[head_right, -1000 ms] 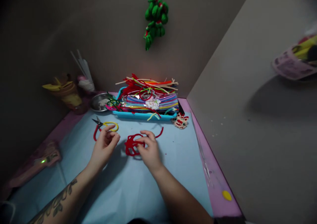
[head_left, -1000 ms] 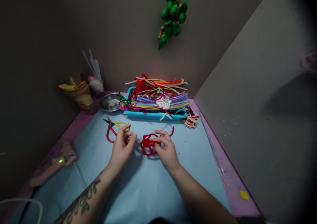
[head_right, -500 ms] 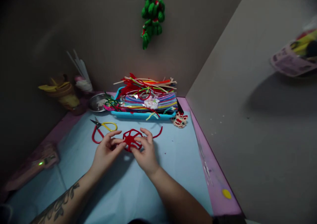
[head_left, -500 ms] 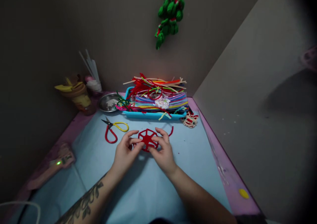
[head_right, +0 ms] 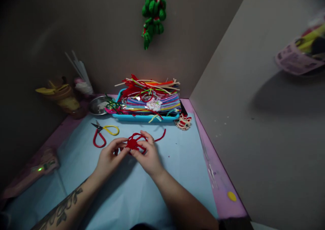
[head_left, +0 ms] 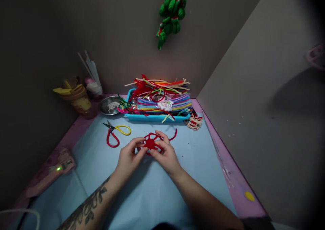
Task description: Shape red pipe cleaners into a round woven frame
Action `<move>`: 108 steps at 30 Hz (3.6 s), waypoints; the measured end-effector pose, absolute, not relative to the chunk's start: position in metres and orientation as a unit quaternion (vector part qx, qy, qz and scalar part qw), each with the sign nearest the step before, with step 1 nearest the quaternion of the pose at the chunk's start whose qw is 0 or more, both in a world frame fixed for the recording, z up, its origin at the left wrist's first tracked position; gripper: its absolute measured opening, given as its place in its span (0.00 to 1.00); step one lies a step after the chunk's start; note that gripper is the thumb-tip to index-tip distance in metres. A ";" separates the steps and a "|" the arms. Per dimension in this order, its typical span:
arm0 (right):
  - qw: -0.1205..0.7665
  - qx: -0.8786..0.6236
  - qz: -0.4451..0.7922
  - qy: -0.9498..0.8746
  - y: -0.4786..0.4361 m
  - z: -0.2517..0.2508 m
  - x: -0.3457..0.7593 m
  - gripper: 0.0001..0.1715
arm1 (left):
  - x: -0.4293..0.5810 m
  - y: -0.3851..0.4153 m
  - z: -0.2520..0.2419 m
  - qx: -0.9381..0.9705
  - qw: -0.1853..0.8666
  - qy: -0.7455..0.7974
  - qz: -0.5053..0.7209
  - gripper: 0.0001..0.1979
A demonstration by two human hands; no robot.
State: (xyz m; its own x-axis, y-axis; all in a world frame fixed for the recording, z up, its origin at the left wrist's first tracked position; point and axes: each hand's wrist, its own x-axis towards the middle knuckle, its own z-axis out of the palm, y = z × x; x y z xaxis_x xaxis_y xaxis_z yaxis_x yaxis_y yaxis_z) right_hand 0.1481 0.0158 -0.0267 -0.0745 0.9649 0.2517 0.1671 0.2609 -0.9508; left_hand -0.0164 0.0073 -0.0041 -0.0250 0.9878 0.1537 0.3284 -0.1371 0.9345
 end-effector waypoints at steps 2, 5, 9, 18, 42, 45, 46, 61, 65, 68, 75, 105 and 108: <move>0.508 -0.460 0.416 -0.597 0.017 -0.029 0.149 0.13 | -0.018 0.008 -0.008 0.645 0.304 0.548 0.438 0.11; 0.507 -0.496 0.402 -0.579 0.018 -0.029 0.149 0.10 | -0.021 0.009 -0.012 0.709 0.202 0.523 0.429 0.12; 0.483 -0.528 0.321 -0.621 0.018 -0.026 0.149 0.04 | -0.022 0.008 -0.014 0.755 0.127 0.479 0.428 0.16; 0.464 -0.489 0.262 -0.691 0.017 -0.027 0.153 0.08 | -0.019 0.015 -0.006 0.567 0.405 0.556 0.452 0.19; 0.491 -0.486 0.477 -0.543 0.019 -0.029 0.141 0.11 | -0.011 0.011 -0.005 0.511 0.497 0.521 0.470 0.25; 0.490 -0.463 0.505 -0.539 0.018 -0.027 0.141 0.12 | -0.010 0.012 -0.005 0.478 0.531 0.510 0.480 0.25; 0.489 -0.454 0.515 -0.538 0.018 -0.027 0.142 0.12 | -0.011 0.012 -0.005 0.469 0.548 0.504 0.475 0.25; 0.507 -0.465 0.540 -0.485 0.017 -0.026 0.140 0.13 | -0.011 0.012 -0.005 0.488 0.519 0.515 0.478 0.32; 0.502 -0.430 0.613 -0.432 0.018 -0.023 0.142 0.17 | -0.008 0.008 -0.003 0.530 0.486 0.506 0.477 0.26; 0.477 -0.423 0.643 -0.425 0.020 -0.021 0.145 0.20 | -0.007 0.008 -0.004 0.533 0.494 0.494 0.477 0.26; 0.567 -0.416 0.589 -0.398 0.015 -0.031 0.143 0.33 | -0.012 0.017 -0.007 0.381 0.500 0.515 0.583 0.31; 0.494 -0.494 0.450 -0.557 0.017 -0.023 0.144 0.07 | -0.001 0.011 -0.012 0.349 0.611 0.468 0.534 0.36; 0.499 -0.483 0.436 -0.572 0.016 -0.023 0.145 0.06 | 0.001 0.010 -0.010 0.330 0.643 0.446 0.528 0.34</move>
